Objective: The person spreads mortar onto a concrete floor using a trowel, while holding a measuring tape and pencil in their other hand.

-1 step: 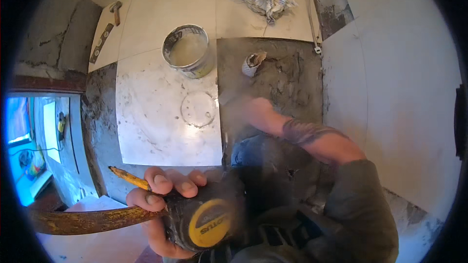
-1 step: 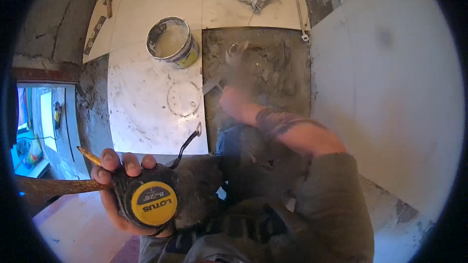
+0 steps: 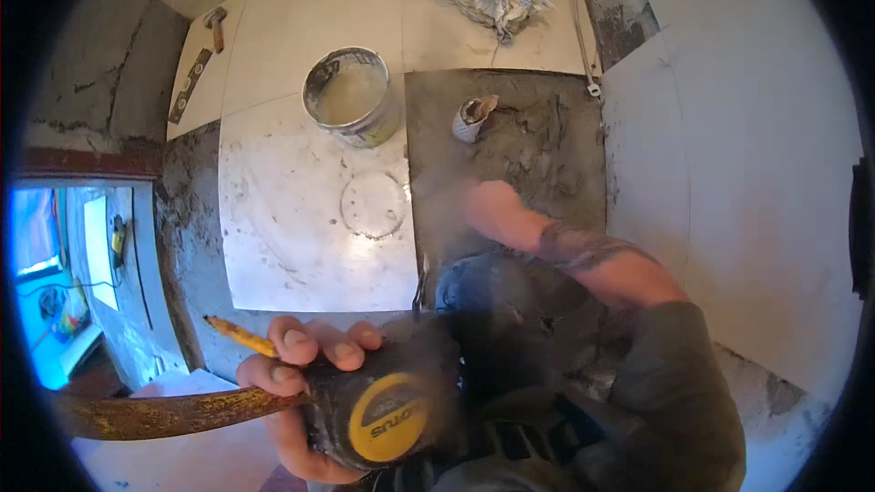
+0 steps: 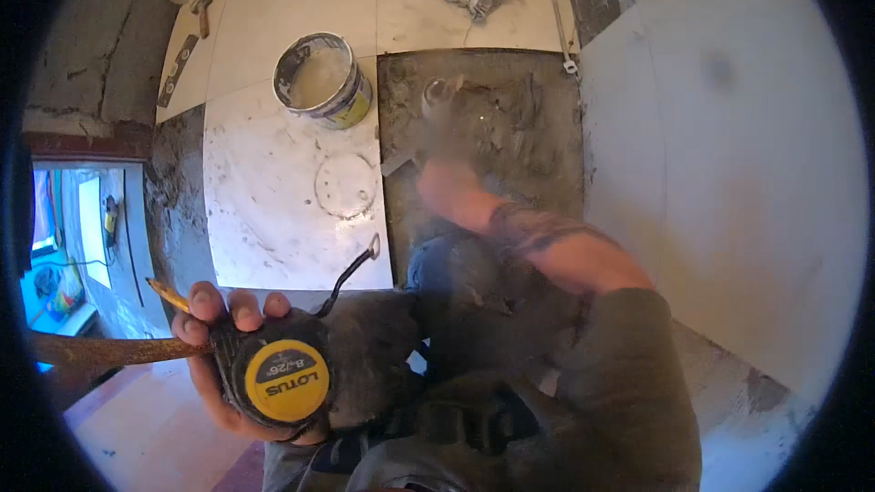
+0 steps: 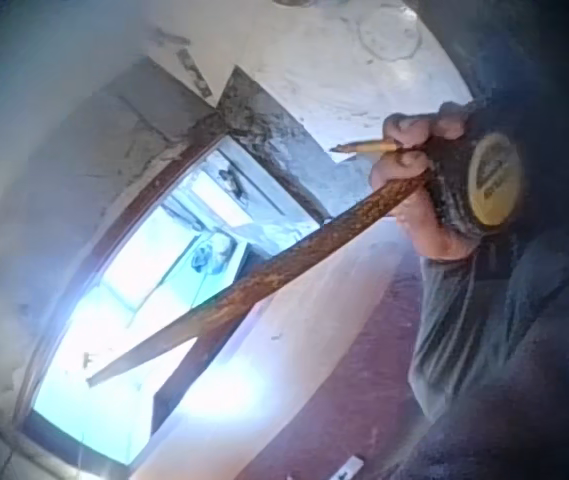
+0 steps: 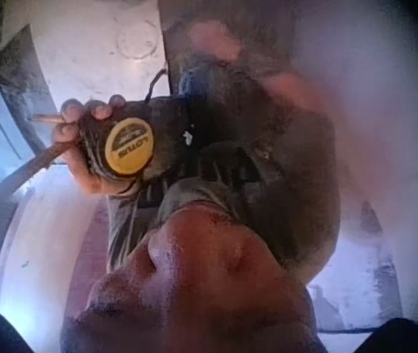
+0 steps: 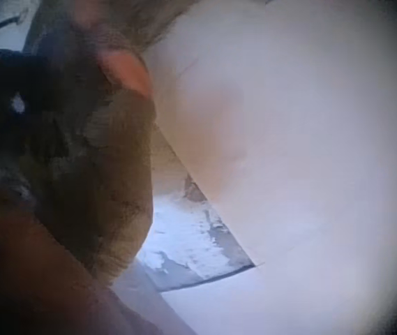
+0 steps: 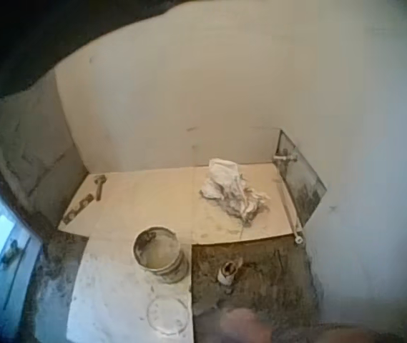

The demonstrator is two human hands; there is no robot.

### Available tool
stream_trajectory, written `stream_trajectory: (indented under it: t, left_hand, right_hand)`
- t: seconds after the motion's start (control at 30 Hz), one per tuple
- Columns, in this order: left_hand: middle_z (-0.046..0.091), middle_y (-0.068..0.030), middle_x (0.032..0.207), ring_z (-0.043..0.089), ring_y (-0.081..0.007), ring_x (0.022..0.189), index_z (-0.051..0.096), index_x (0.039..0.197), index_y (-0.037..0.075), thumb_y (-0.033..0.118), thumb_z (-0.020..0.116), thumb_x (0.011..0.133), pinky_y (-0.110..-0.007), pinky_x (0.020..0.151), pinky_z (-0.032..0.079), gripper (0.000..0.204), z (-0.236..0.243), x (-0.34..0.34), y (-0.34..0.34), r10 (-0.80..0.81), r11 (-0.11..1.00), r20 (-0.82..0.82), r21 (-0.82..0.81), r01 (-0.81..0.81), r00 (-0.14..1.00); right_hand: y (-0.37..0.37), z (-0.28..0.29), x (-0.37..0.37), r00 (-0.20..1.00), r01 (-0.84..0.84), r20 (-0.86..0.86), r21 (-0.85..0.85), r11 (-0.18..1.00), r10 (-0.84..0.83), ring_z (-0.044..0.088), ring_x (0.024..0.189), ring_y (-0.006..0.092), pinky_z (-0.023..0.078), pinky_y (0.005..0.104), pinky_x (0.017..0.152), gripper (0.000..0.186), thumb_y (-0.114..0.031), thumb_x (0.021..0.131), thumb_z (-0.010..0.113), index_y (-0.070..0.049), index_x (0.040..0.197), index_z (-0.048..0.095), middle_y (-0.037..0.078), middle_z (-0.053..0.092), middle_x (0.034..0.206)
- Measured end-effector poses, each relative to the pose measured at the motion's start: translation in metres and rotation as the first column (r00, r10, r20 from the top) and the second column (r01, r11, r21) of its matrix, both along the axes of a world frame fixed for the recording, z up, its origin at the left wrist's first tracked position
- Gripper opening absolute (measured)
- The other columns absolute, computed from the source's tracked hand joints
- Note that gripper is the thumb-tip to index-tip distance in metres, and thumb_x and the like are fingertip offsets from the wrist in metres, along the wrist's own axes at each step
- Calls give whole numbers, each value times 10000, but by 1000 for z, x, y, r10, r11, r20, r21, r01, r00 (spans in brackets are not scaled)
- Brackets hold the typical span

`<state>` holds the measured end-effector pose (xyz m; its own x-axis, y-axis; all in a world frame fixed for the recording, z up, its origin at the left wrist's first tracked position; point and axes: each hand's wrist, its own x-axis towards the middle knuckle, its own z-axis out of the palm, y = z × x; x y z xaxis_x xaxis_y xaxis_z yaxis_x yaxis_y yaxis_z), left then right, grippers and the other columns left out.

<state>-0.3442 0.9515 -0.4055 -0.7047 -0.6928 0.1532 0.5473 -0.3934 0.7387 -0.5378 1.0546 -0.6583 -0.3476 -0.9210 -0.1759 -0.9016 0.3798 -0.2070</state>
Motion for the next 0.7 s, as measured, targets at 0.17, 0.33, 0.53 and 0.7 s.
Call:
stream_trajectory:
  t: [0.17,0.33,0.53,0.7]
  left_hand:
    - [452,-41,1090,490,-200,932,474,986,134,220,432,962,-472,875,425,98,3,22,3,4,997,63,74,-9,998]
    - [433,-46,1126,460,-204,942,489,1074,93,224,391,988,-442,894,393,185,0,37,7,-153,986,-23,58,154,988]
    - [498,-7,1141,479,-191,957,484,1053,107,225,412,986,-417,896,396,153,3,50,-4,-141,990,84,-16,143,986]
    - [508,-6,1132,501,-194,941,482,1044,96,241,363,1004,-416,905,405,192,2,46,3,-109,994,66,-5,110,992]
  right_hand:
    - [33,26,-13,967,209,132,77,975,-218,638,738,353,526,446,634,210,-126,771,572,7,933,586,210,613,804]
    - [45,4,3,887,376,316,-77,923,-335,604,794,408,503,477,689,217,-130,793,540,-7,970,562,210,587,890]
    - [127,-43,63,805,570,242,-61,820,-542,588,806,403,495,488,675,330,-108,808,524,-45,1127,467,187,536,957]
    - [158,-40,58,836,538,61,96,837,-545,586,805,399,499,486,663,354,-88,801,534,-73,1147,465,176,522,926]
